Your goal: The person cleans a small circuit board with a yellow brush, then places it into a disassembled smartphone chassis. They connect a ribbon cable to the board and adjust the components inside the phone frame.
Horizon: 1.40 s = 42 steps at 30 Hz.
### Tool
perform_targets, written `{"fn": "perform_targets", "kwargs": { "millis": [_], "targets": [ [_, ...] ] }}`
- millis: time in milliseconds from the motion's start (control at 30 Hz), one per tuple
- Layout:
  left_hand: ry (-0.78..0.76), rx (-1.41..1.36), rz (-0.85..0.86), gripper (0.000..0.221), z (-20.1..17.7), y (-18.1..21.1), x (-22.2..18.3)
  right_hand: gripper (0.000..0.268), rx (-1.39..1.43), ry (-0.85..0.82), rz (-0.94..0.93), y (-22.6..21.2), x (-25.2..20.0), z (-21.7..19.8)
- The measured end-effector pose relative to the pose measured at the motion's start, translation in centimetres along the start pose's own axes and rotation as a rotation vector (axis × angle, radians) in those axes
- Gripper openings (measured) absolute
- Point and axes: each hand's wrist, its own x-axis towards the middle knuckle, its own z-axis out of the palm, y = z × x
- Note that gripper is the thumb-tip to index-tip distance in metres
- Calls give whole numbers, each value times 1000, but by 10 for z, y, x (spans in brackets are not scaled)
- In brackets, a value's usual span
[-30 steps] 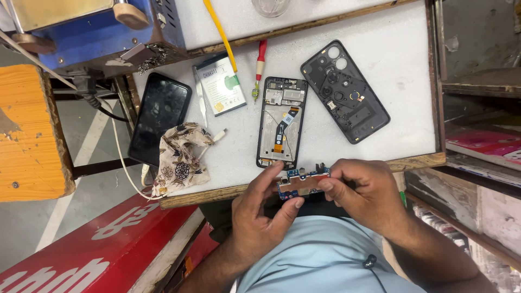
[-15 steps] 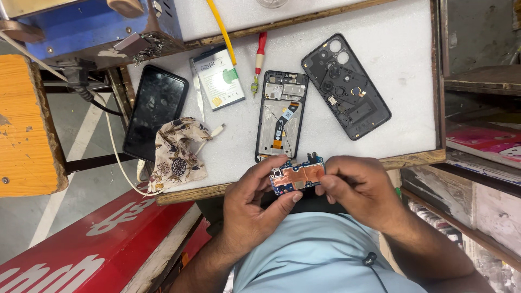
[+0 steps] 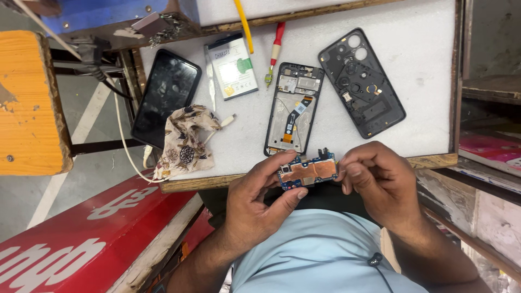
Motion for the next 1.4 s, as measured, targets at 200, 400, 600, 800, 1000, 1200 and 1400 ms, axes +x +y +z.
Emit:
{"fn": "perform_targets", "kwargs": {
  "millis": [200,400,600,800,1000,1200,1400],
  "targets": [
    [-36,61,67,58,-1,1,1,27,-28,-134,72,-1,1,-1],
    [-15,96,69,64,-5,2,-2,26,25,-73,161,0,-1,1],
    [11,131,75,64,-8,3,-6,26,42,-68,145,3,-4,2],
    [-2,110,75,63,-8,2,-7,25,26,-67,108,3,-5,2],
    [-3,118,93,61,-8,2,-7,26,-2,-85,46,2,-5,1],
    [3,126,104,60,-7,1,-7,27,-22,-95,8,3,-5,0],
    [9,122,113,58,-6,2,-5,26,-33,-94,10,3,-5,0]
  ]
}}
